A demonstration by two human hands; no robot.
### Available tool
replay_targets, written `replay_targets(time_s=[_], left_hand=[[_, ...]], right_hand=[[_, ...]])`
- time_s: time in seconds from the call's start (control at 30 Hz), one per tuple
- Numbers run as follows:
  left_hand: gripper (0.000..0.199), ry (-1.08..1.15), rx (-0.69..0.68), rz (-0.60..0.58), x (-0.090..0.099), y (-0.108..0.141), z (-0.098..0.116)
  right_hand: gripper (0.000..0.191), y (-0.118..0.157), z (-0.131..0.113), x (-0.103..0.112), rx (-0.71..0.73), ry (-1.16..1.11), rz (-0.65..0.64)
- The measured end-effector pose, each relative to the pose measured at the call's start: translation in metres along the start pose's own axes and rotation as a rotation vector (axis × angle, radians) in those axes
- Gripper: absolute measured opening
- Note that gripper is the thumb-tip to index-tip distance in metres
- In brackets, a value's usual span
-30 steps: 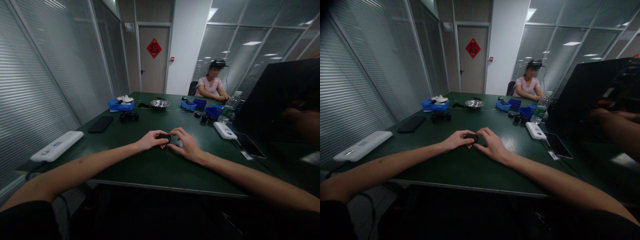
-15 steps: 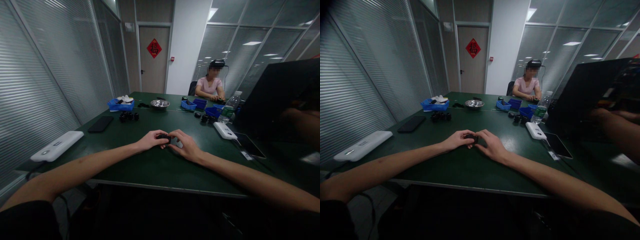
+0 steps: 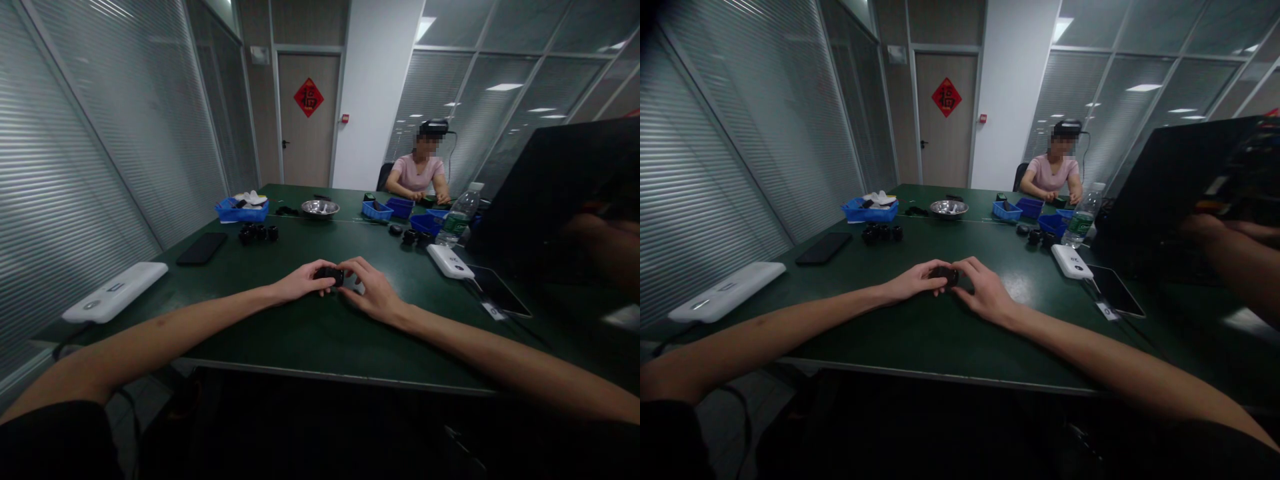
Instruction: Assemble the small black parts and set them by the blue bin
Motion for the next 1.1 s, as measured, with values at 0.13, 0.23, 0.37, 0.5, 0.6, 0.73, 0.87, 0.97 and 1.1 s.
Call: replay_targets(time_s=[0.13,0.23,0.37,0.5,0.6,0.73,0.87,0.97,1.1], left_hand=[[0.054,0.030,0.008,0.007,0.001,-0.001,-0.004],[0.053,0.035,0.000,0.016,0.003,-0.003,-0.007],[0.052,0.061,-0.001,0.045,0.006,-0.004,-0.007],[0.052,0.089,0.008,0.043,0.006,-0.002,-0.005],[0.052,0.100,0.022,0.025,0.004,-0.003,-0.006],[0.053,0.094,0.035,0.000,0.002,-0.004,-0.007],[0.054,0.086,0.037,0.014,0.003,-0.002,-0.005],[0.054,0.084,0.035,0.027,0.004,-0.001,-0.005],[0.054,0.074,0.026,0.024,0.005,-0.001,-0.006]], right_hand=[[0.040,0.001,0.003,0.000,-0.029,0.002,-0.017],[0.042,0.001,0.004,-0.001,-0.043,-0.018,-0.018],[0.043,0.001,0.009,-0.001,-0.099,-0.064,0.019],[0.036,0.001,0.011,-0.001,-0.117,-0.048,0.006],[0.037,0.001,0.009,0.001,-0.082,-0.039,0.008],[0.036,0.000,0.004,0.003,-0.037,-0.037,0.014],[0.041,-0.001,0.006,0.001,-0.059,-0.050,0.021],[0.044,0.000,0.011,0.000,-0.098,-0.060,0.026],[0.034,0.001,0.011,-0.002,-0.090,-0.086,-0.003]])
Point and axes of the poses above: each hand's wrist, its own y-axis away from the middle knuckle, its own x-axis out of the back of the hand, z = x × y, the point moved 9 cm from there along -y, towards the middle knuckle, and after that the axes turned 12 degrees about x, right-handed, at the moved point
